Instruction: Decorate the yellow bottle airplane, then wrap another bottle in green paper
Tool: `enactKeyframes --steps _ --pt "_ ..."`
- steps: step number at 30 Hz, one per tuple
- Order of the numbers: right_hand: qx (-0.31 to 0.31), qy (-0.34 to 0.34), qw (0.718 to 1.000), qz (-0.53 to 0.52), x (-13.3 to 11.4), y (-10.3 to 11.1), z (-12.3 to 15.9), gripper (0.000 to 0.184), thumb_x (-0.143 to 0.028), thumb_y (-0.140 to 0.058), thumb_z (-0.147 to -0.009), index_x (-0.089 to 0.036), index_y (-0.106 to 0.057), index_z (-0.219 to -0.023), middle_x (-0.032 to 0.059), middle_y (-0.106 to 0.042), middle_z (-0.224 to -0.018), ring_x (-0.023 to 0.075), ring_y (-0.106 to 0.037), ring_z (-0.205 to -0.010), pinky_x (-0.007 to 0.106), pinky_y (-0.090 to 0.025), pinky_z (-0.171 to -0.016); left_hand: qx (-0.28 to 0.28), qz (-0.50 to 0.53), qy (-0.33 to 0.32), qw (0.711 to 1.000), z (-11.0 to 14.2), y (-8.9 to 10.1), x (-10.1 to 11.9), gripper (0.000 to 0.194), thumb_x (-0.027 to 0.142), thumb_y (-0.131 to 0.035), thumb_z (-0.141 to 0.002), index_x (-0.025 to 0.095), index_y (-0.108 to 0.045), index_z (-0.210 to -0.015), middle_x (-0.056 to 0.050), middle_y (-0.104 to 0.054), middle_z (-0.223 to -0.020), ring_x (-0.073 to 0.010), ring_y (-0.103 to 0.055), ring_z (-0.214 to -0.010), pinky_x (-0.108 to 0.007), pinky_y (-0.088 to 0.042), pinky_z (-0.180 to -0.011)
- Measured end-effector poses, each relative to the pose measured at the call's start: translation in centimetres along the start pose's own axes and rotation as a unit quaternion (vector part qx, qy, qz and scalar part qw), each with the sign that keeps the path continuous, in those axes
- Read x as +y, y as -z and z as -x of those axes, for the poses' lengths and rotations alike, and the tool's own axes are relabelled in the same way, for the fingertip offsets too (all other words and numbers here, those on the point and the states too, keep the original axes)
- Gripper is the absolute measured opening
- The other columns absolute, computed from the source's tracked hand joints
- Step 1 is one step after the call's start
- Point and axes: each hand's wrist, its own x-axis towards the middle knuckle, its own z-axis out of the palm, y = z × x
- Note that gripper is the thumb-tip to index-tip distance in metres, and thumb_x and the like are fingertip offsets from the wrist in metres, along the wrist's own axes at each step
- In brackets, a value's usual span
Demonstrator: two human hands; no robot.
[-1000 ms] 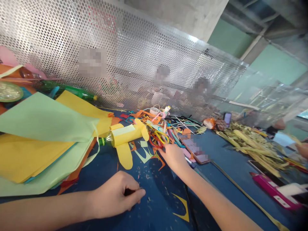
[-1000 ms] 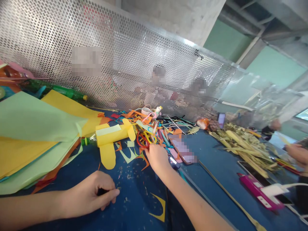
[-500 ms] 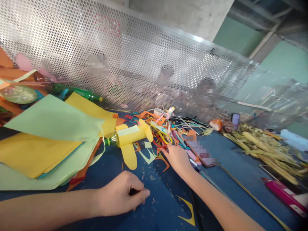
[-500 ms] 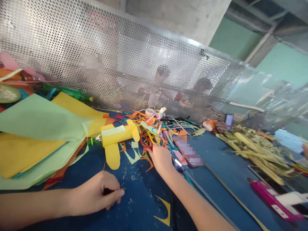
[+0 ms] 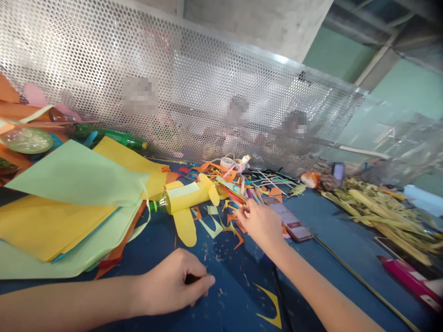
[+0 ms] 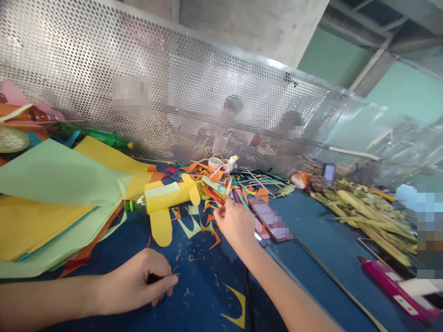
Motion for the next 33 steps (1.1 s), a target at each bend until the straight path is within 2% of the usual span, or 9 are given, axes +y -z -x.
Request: enactKeyframes --steps 5,9,12,18,21,23,25,27,33 --pt "0.152 0.042 0.987 0.007 1.8 1.8 0.0 0.024 -0.026 -0.04 -0.087 -0.016 -0.057 -0.073 0.008 -0.063 -0.064 0.0206 -0.059 -0.063 0.028 -0.03 -0.054 -0.005 0.044 0.051 0.998 0.0 0.3 0.3 0.042 0.038 -0.041 -0.093 0.013 -0.064 -0.07 -0.001 -0.059 -0.052 -0.0088 -0.055 -0.047 -0.017 -0.044 -0.051" --pt "0.229 0.161 0.947 -0.156 1.8 3.5 1.3 0.032 -0.025 -0.039 -0.088 -0.021 -0.042 -0.056 0.0016 -0.049 -0.051 0.016 -0.049 -0.054 0.028 -0.03 -0.054 0.039 0.163 0.084 0.982 0.0 0.5 0.3 0.034 0.045 -0.043 -0.092 0.015 -0.057 -0.095 -0.002 -0.062 -0.069 -0.0116 -0.059 -0.063 -0.022 -0.049 -0.061" --pt "0.152 0.186 0.903 -0.356 0.4 3.8 2.8 0.033 -0.024 -0.035 -0.092 -0.022 -0.037 -0.059 -0.0016 -0.043 -0.053 0.0129 -0.044 -0.05 0.026 -0.031 -0.052 0.074 0.232 0.064 0.968 0.0 0.6 0.3 0.037 0.049 -0.044 -0.091 0.017 -0.046 -0.11 -0.003 -0.06 -0.086 -0.0139 -0.059 -0.075 -0.027 -0.051 -0.068" --pt "-0.028 0.147 0.831 -0.535 -2.5 3.0 4.6 0.024 -0.027 -0.038 -0.094 -0.021 -0.047 -0.073 -0.0007 -0.052 -0.066 0.0135 -0.053 -0.063 0.025 -0.038 -0.06 0.009 0.119 0.077 0.99 0.0 0.8 0.5 0.032 0.044 -0.036 -0.095 0.017 -0.053 -0.091 0.0 -0.057 -0.076 -0.0105 -0.054 -0.064 -0.021 -0.045 -0.06" --pt "-0.152 0.094 0.732 -0.657 -3.2 2.9 5.0 0.016 -0.036 -0.046 -0.091 -0.022 -0.046 -0.083 -0.0041 -0.051 -0.062 0.0124 -0.054 -0.058 0.023 -0.038 -0.055 0.035 0.052 0.071 0.996 0.1 0.8 0.6 0.029 0.039 -0.033 -0.096 0.018 -0.053 -0.091 0.001 -0.054 -0.074 -0.0109 -0.051 -0.065 -0.021 -0.043 -0.061" --pt "-0.254 0.074 0.651 -0.711 -3.7 2.7 5.5 0.023 -0.042 -0.053 -0.087 -0.023 -0.041 -0.082 -0.0084 -0.045 -0.054 0.0094 -0.045 -0.047 0.02 -0.032 -0.047 0.034 0.019 0.035 0.999 0.1 0.7 0.7 0.026 0.035 -0.034 -0.097 0.019 -0.054 -0.095 0.0 -0.057 -0.081 -0.0117 -0.052 -0.072 -0.021 -0.043 -0.067" --pt "-0.324 0.07 0.603 -0.725 -4.2 2.5 5.9 0.028 -0.043 -0.055 -0.084 -0.023 -0.038 -0.077 -0.0108 -0.039 -0.05 0.0065 -0.034 -0.041 0.019 -0.024 -0.042 0.027 0.012 0.002 1.0 0.1 0.6 0.8 0.024 0.031 -0.034 -0.097 0.02 -0.055 -0.097 -0.001 -0.059 -0.086 -0.0114 -0.052 -0.075 -0.021 -0.042 -0.071" --pt "-0.346 0.066 0.59 -0.727 -4.6 2.1 6.2 0.027 -0.041 -0.056 -0.083 -0.022 -0.038 -0.075 -0.0108 -0.038 -0.052 0.0054 -0.031 -0.041 0.019 -0.022 -0.041 0.027 0.009 -0.008 1.0 0.0 0.5 0.7 0.022 0.027 -0.035 -0.096 0.02 -0.055 -0.094 0.001 -0.058 -0.083 -0.0104 -0.051 -0.071 -0.02 -0.042 -0.069" --pt "-0.317 0.059 0.581 -0.747 -4.5 1.1 6.4 0.027 -0.039 -0.055 -0.087 -0.021 -0.038 -0.075 -0.0105 -0.037 -0.054 0.0062 -0.032 -0.045 0.02 -0.025 -0.046 0.043 0.009 0.007 0.999 -0.4 0.3 0.3 0.022 0.027 -0.036 -0.096 0.02 -0.055 -0.087 0.004 -0.055 -0.076 -0.0086 -0.047 -0.065 -0.018 -0.04 -0.064"
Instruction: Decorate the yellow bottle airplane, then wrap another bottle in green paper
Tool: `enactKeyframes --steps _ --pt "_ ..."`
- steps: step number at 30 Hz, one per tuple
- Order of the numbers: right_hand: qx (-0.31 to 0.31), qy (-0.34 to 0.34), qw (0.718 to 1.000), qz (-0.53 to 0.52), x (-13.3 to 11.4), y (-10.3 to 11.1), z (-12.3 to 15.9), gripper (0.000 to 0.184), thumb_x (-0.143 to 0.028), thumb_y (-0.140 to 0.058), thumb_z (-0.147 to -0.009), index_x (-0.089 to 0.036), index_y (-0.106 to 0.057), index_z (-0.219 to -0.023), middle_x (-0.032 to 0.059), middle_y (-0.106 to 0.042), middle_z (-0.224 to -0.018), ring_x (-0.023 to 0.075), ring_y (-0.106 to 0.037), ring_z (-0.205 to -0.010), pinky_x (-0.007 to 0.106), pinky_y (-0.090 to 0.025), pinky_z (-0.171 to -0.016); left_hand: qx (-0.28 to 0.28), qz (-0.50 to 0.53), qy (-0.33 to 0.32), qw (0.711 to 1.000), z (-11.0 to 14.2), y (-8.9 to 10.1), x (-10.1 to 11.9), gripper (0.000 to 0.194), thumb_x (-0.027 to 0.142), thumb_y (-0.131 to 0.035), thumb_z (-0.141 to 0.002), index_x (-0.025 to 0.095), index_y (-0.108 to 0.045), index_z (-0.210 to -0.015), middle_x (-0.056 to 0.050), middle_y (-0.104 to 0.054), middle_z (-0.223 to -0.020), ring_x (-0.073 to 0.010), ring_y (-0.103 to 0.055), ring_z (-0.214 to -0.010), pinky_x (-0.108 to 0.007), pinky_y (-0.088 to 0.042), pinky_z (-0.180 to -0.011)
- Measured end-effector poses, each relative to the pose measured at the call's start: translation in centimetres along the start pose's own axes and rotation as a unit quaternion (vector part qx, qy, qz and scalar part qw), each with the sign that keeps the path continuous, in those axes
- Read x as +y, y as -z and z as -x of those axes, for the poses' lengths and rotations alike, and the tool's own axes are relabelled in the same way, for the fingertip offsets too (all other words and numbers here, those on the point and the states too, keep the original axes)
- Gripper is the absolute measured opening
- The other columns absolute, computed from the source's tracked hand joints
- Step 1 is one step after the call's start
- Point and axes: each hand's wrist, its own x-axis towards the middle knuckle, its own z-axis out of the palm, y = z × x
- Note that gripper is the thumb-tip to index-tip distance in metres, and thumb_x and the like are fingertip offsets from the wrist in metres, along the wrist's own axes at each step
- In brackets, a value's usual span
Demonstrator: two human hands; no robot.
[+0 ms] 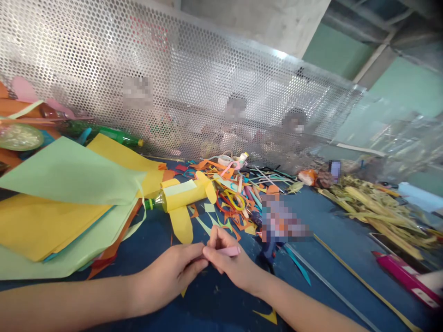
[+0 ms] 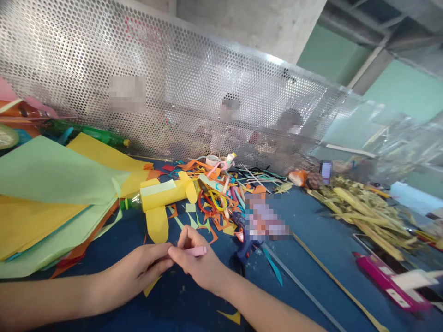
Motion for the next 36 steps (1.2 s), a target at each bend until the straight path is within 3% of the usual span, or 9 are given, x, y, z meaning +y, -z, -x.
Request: enactKeyframes --steps 11,16,18,21,25,31,33,36 --pt "0.024 0.047 0.999 -0.001 -0.4 -0.1 0.4 0.03 -0.041 -0.054 -0.087 -0.022 -0.036 -0.072 -0.0075 -0.036 -0.063 0.0093 -0.029 -0.055 0.023 -0.025 -0.053 -0.009 0.001 0.031 0.999 0.0 -0.1 -0.2 0.026 0.034 -0.035 -0.096 0.019 -0.056 -0.093 0.005 -0.042 -0.069 -0.009 -0.036 -0.06 -0.02 -0.033 -0.055" --pt "0.022 0.049 0.998 -0.034 -0.2 0.1 0.5 0.027 -0.037 -0.056 -0.087 -0.021 -0.039 -0.073 -0.0078 -0.038 -0.061 0.0087 -0.031 -0.053 0.023 -0.025 -0.052 -0.016 0.029 0.056 0.998 -0.1 0.3 0.0 0.027 0.041 -0.039 -0.094 0.019 -0.055 -0.092 0.004 -0.046 -0.072 -0.0101 -0.039 -0.063 -0.021 -0.034 -0.057" --pt "0.055 0.044 0.994 -0.087 0.1 0.2 0.2 0.027 -0.036 -0.052 -0.088 -0.021 -0.039 -0.071 -0.0092 -0.035 -0.052 0.0084 -0.03 -0.048 0.023 -0.023 -0.049 -0.001 0.041 0.074 0.996 0.1 0.4 0.0 0.028 0.045 -0.044 -0.091 0.019 -0.051 -0.1 0.005 -0.043 -0.068 -0.0103 -0.038 -0.06 -0.022 -0.032 -0.055" --pt "0.161 0.059 0.965 -0.199 0.4 0.4 -0.4 0.031 -0.038 -0.039 -0.092 -0.022 -0.038 -0.066 -0.0108 -0.025 -0.039 0.0086 -0.021 -0.039 0.023 -0.019 -0.044 0.023 0.072 0.107 0.991 0.5 0.7 0.3 0.031 0.046 -0.039 -0.092 0.021 -0.043 -0.11 0.006 -0.038 -0.066 -0.0114 -0.038 -0.059 -0.023 -0.034 -0.056" --pt "0.278 0.047 0.934 -0.221 0.9 0.7 -1.2 0.032 -0.04 -0.039 -0.092 -0.021 -0.041 -0.067 -0.0097 -0.028 -0.039 0.0088 -0.022 -0.04 0.023 -0.021 -0.043 0.017 0.084 0.114 0.99 0.5 1.3 0.8 0.023 0.031 -0.026 -0.094 0.022 -0.043 -0.107 0.003 -0.041 -0.076 -0.0133 -0.041 -0.069 -0.026 -0.04 -0.067" --pt "0.28 0.062 0.946 -0.149 1.8 1.0 -1.5 0.033 -0.043 -0.039 -0.093 -0.021 -0.045 -0.07 -0.0081 -0.032 -0.042 0.0093 -0.025 -0.043 0.023 -0.023 -0.045 -0.015 -0.042 0.152 0.987 -0.5 2.7 1.2 0.03 0.015 -0.029 -0.085 0.02 -0.045 -0.111 -0.001 -0.049 -0.086 -0.0164 -0.048 -0.079 -0.032 -0.042 -0.077" --pt "0.283 0.059 0.947 -0.138 1.9 1.0 -1.5 0.032 -0.044 -0.039 -0.093 -0.021 -0.046 -0.071 -0.008 -0.032 -0.043 0.0096 -0.026 -0.043 0.022 -0.024 -0.044 -0.015 -0.017 0.152 0.988 -0.6 3.0 0.9 0.032 0.015 -0.029 -0.086 0.021 -0.043 -0.114 -0.002 -0.053 -0.09 -0.0158 -0.05 -0.081 -0.032 -0.043 -0.08" --pt "0.294 0.06 0.95 -0.083 1.5 1.0 -1.4 0.029 -0.045 -0.042 -0.093 -0.023 -0.048 -0.076 -0.0073 -0.038 -0.048 0.0099 -0.032 -0.043 0.022 -0.027 -0.042 0.0 0.102 0.128 0.987 -0.8 3.1 0.2 0.031 0.019 -0.037 -0.087 0.021 -0.038 -0.118 -0.002 -0.056 -0.092 -0.0155 -0.055 -0.088 -0.034 -0.044 -0.086"
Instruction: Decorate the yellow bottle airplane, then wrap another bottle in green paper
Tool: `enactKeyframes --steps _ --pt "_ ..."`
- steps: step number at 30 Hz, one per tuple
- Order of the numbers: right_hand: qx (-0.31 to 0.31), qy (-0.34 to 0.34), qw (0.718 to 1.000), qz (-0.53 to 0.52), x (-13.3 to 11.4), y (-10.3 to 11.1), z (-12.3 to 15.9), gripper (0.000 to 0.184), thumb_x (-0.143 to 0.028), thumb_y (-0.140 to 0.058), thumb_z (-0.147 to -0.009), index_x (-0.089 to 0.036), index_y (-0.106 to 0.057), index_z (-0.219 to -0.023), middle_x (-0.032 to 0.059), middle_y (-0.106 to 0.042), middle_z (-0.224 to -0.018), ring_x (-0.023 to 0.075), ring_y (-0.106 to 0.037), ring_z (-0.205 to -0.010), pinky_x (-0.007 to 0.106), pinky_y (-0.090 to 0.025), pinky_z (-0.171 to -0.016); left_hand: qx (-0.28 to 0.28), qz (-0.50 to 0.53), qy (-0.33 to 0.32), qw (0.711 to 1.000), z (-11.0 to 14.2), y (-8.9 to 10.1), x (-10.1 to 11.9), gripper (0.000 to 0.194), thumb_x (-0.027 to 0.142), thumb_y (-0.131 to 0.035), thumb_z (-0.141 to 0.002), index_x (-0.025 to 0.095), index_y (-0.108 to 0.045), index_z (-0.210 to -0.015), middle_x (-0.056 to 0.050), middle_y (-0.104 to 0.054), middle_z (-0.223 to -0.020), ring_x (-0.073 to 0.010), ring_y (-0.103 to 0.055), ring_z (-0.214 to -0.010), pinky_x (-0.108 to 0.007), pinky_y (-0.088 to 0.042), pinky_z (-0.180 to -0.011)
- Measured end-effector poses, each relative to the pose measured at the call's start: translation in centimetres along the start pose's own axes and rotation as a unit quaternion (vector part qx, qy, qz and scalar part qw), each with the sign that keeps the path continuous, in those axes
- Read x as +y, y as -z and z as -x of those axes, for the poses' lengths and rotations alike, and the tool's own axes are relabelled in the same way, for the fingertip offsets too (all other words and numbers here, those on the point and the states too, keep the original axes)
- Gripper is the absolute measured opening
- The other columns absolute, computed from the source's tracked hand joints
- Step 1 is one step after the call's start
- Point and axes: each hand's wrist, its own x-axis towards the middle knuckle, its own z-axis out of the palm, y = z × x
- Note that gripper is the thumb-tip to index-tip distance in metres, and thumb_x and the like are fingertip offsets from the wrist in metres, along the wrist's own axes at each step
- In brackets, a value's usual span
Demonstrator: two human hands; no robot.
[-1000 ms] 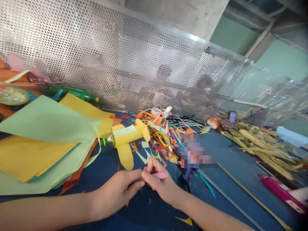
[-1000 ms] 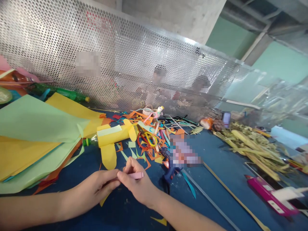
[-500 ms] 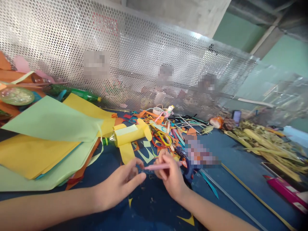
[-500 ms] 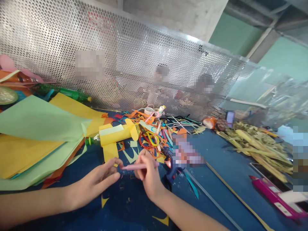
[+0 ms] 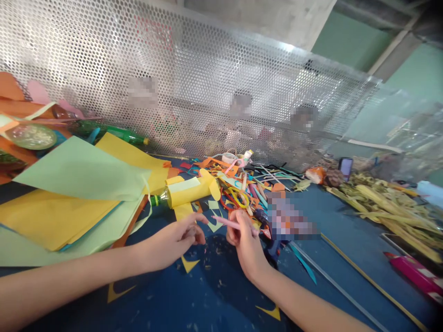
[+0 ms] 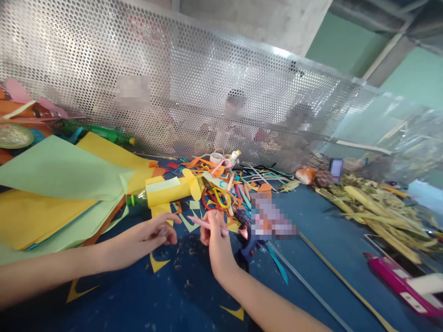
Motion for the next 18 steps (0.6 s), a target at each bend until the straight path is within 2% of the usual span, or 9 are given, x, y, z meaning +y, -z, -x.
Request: enactKeyframes --steps 3,5,7,8,11,18 --pt "-0.045 0.065 0.992 0.096 -0.7 -0.1 0.5 0.02 -0.041 -0.044 -0.093 -0.025 -0.055 -0.089 -0.003 -0.056 -0.066 0.0115 -0.049 -0.051 0.023 -0.04 -0.049 -0.014 0.133 -0.007 0.991 -0.3 -0.3 -0.8 0.042 0.021 -0.049 -0.083 0.02 -0.032 -0.121 -0.003 -0.058 -0.093 -0.0174 -0.06 -0.094 -0.037 -0.044 -0.091" --pt "-0.109 0.126 0.971 0.172 -1.2 -0.3 1.0 0.012 -0.034 -0.051 -0.09 -0.026 -0.059 -0.093 0.0007 -0.063 -0.084 0.0146 -0.059 -0.071 0.026 -0.047 -0.066 -0.023 0.177 -0.001 0.984 -0.4 -0.6 -1.3 0.051 0.022 -0.055 -0.08 0.019 -0.029 -0.124 -0.003 -0.058 -0.093 -0.0188 -0.062 -0.094 -0.039 -0.045 -0.091" --pt "-0.172 0.169 0.944 0.225 -1.5 -0.4 1.6 0.008 -0.025 -0.06 -0.085 -0.025 -0.061 -0.092 0.0017 -0.064 -0.094 0.017 -0.061 -0.087 0.028 -0.047 -0.079 -0.026 0.189 -0.009 0.982 -0.4 -1.0 -1.8 0.056 0.021 -0.058 -0.078 0.02 -0.028 -0.126 -0.005 -0.059 -0.099 -0.0201 -0.062 -0.097 -0.039 -0.045 -0.09" --pt "-0.2 0.177 0.934 0.239 -1.6 -0.5 1.9 0.011 -0.022 -0.062 -0.082 -0.025 -0.06 -0.093 0.0015 -0.064 -0.096 0.0175 -0.061 -0.09 0.028 -0.047 -0.081 -0.025 0.187 -0.016 0.982 -0.4 -1.2 -2.1 0.058 0.021 -0.06 -0.077 0.02 -0.028 -0.126 -0.006 -0.059 -0.102 -0.0204 -0.062 -0.097 -0.039 -0.046 -0.089" --pt "-0.232 0.16 0.927 0.247 -1.5 -0.6 2.2 0.013 -0.017 -0.062 -0.082 -0.025 -0.055 -0.09 0.0004 -0.062 -0.093 0.0163 -0.062 -0.088 0.027 -0.047 -0.08 -0.01 0.179 -0.018 0.984 -0.1 -1.6 -2.4 0.06 0.02 -0.061 -0.075 0.021 -0.03 -0.126 -0.006 -0.058 -0.106 -0.0198 -0.063 -0.092 -0.037 -0.048 -0.083" --pt "-0.226 0.12 0.935 0.246 -1.5 -0.9 2.5 0.01 -0.02 -0.058 -0.085 -0.025 -0.049 -0.088 -0.0012 -0.058 -0.087 0.0141 -0.061 -0.08 0.025 -0.049 -0.072 0.038 0.18 0.005 0.983 0.0 -2.1 -2.4 0.059 0.024 -0.063 -0.075 0.023 -0.03 -0.124 -0.002 -0.058 -0.098 -0.0157 -0.065 -0.08 -0.033 -0.05 -0.074"
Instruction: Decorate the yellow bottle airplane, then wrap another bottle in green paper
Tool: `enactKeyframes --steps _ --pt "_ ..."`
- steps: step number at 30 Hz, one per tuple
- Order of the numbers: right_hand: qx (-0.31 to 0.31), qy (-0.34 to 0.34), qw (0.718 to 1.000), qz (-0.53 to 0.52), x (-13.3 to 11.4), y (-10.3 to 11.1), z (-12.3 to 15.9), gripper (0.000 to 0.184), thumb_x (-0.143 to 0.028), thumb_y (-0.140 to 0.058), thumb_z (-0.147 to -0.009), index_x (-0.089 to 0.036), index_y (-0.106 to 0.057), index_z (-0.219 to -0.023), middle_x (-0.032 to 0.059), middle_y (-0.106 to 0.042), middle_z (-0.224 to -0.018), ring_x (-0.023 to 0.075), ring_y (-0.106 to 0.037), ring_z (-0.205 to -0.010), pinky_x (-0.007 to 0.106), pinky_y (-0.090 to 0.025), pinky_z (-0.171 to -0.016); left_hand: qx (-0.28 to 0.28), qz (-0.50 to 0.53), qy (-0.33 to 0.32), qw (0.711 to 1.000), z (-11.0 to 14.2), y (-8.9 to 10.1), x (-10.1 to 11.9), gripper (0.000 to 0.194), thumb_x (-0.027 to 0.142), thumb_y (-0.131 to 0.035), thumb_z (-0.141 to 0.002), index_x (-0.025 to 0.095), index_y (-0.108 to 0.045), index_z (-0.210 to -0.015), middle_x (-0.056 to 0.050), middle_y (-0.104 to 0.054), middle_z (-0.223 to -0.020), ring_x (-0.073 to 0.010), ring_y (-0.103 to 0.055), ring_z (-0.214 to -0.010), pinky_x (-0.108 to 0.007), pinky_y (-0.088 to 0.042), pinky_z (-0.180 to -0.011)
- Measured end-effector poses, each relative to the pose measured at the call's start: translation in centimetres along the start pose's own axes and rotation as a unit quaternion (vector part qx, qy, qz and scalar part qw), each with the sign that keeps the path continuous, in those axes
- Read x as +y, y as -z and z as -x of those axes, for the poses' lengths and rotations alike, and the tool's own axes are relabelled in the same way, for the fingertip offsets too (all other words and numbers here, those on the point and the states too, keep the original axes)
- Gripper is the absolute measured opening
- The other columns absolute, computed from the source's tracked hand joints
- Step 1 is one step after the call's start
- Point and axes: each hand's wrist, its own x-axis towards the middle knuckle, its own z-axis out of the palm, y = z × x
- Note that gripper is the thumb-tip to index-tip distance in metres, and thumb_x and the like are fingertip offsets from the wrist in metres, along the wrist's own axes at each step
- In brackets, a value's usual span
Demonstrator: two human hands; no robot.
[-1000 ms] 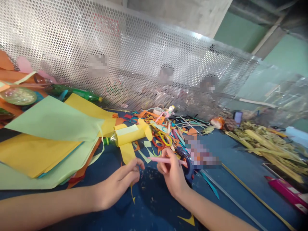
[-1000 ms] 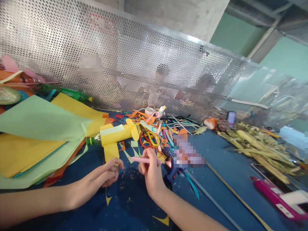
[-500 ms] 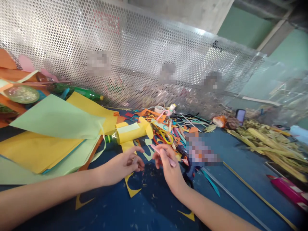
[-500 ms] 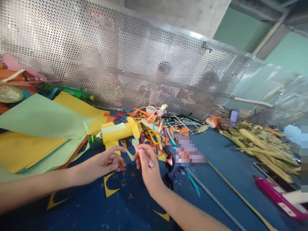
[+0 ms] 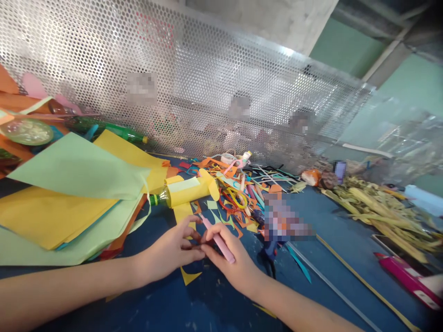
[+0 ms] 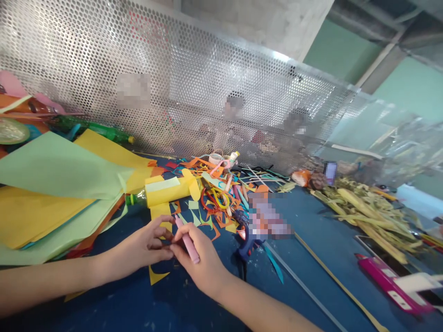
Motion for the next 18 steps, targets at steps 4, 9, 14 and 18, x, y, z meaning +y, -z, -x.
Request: enactKeyframes --steps 4,9,14,18 --pt "0.075 -0.023 0.997 0.019 -0.2 1.1 -0.7 0.01 -0.027 -0.058 -0.085 -0.025 -0.048 -0.086 -0.0006 -0.059 -0.086 0.0153 -0.063 -0.077 0.027 -0.05 -0.072 0.053 -0.076 -0.003 0.996 0.1 -0.1 0.3 0.042 0.03 -0.061 -0.077 0.021 -0.039 -0.111 0.0 -0.057 -0.089 -0.0146 -0.063 -0.073 -0.03 -0.052 -0.068" --pt "0.244 0.004 0.958 0.151 3.0 6.6 -4.4 0.021 -0.038 -0.061 -0.08 -0.024 -0.046 -0.083 0.001 -0.056 -0.083 0.0186 -0.061 -0.076 0.031 -0.048 -0.071 -0.075 -0.407 -0.126 0.902 2.6 -0.9 2.0 0.023 0.023 -0.06 -0.078 0.022 -0.061 -0.101 -0.006 -0.055 -0.116 -0.0205 -0.057 -0.103 -0.034 -0.047 -0.091" --pt "0.289 -0.014 0.932 0.22 7.6 11.2 -8.0 0.025 -0.037 -0.062 -0.073 -0.023 -0.044 -0.084 0.0018 -0.057 -0.081 0.02 -0.058 -0.076 0.037 -0.046 -0.077 -0.097 -0.667 -0.184 0.715 5.0 -2.3 0.6 0.051 0.02 -0.049 -0.085 0.017 -0.042 -0.135 -0.019 -0.05 -0.131 -0.0324 -0.048 -0.119 -0.045 -0.046 -0.091" --pt "0.31 0.006 0.924 0.224 6.6 10.1 -8.1 0.021 -0.038 -0.059 -0.078 -0.023 -0.048 -0.085 0.0029 -0.059 -0.083 0.0207 -0.058 -0.082 0.037 -0.043 -0.081 -0.059 -0.708 -0.165 0.684 5.3 -3.4 -0.8 0.034 0.015 -0.047 -0.087 0.01 -0.058 -0.118 -0.019 -0.065 -0.104 -0.0287 -0.06 -0.096 -0.036 -0.052 -0.071"
